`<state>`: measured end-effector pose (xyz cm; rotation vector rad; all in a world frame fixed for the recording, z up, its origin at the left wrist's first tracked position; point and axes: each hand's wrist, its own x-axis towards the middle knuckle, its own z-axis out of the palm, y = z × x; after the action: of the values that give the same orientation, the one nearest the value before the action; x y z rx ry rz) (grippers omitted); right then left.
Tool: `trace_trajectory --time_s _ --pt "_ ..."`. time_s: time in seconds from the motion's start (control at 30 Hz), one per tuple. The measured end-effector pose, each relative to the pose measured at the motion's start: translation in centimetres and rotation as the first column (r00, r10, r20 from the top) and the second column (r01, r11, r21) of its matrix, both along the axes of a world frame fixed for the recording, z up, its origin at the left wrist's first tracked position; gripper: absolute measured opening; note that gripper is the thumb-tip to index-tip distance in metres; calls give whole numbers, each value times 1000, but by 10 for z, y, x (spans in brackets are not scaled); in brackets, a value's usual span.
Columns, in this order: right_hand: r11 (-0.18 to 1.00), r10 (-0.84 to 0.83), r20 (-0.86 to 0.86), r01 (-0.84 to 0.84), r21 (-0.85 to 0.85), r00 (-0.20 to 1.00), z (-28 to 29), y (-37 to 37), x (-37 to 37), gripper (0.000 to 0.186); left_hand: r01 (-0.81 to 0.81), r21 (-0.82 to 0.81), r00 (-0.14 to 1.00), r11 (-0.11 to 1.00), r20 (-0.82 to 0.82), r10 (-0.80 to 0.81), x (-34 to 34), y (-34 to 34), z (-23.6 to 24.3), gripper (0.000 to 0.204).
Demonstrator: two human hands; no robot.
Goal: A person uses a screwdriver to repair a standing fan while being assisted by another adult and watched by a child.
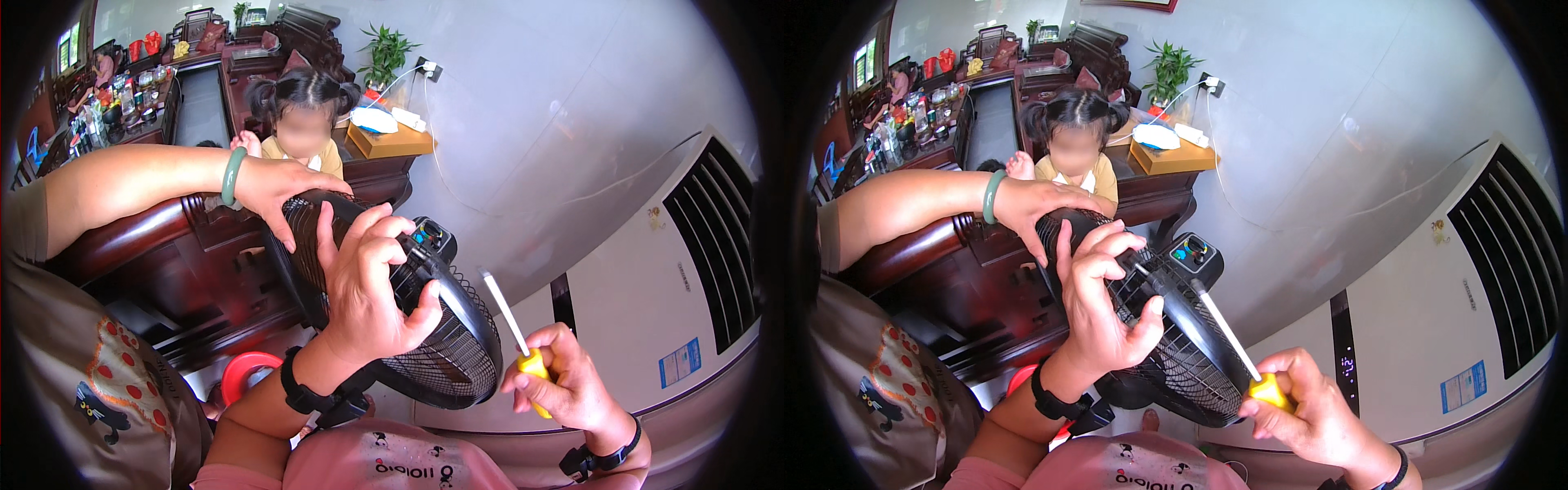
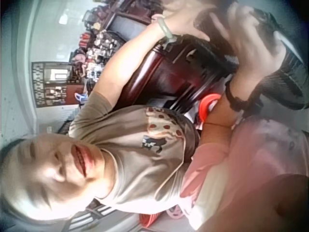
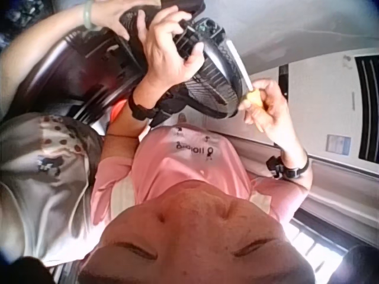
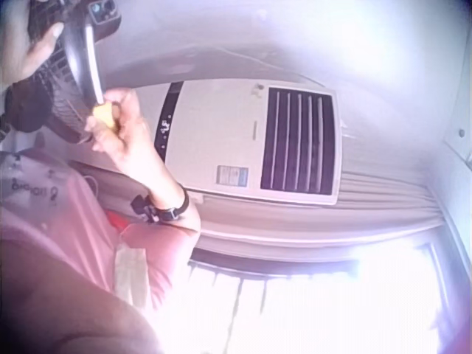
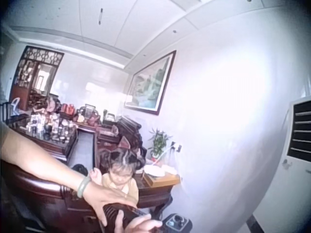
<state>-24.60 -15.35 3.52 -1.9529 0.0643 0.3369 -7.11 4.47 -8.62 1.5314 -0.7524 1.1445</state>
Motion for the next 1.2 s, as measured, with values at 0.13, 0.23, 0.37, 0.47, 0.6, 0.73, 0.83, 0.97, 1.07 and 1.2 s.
trace_trajectory --time_s 0.13,0.23,0.37,0.47,0.6,0.73,0.83,0.97,1.07,1.2 --pt "982 14 186 21 -188 983 -2 -2 3 33 -3 13 1000 1000 7 3 2 -1 -2 45" --pt "758 291 461 92 -645 838 -18 5 28 43 -8 22 1000 1000 3 7 3 0 -4 47" --pt "884 163 616 163 -438 771 -47 3 43 46 -15 14 1000 1000 15 15 6 -3 -6 49" --pt "904 147 660 171 -392 736 -50 10 42 46 -28 30 1000 999 -1 28 4 -1 -4 50" --pt "869 199 679 193 -456 707 -49 16 45 48 -20 3 1000 1000 1 20 8 1 -8 52" --pt "894 140 675 200 -401 725 -49 22 49 47 -7 -7 1000 1000 -14 7 9 2 -8 54" --pt "869 202 686 195 -454 699 -49 22 50 46 -15 -5 1000 1000 -12 15 12 1 -5 57" --pt "835 261 698 207 -510 667 -47 24 47 47 4 61 998 998 -61 0 4 4 -2 56" --pt "834 252 698 215 -508 671 -47 24 43 50 -46 28 999 999 -22 46 6 2 -2 56" --pt "843 226 716 236 -484 661 -51 19 42 50 -48 26 998 999 -28 49 5 -1 -2 56"
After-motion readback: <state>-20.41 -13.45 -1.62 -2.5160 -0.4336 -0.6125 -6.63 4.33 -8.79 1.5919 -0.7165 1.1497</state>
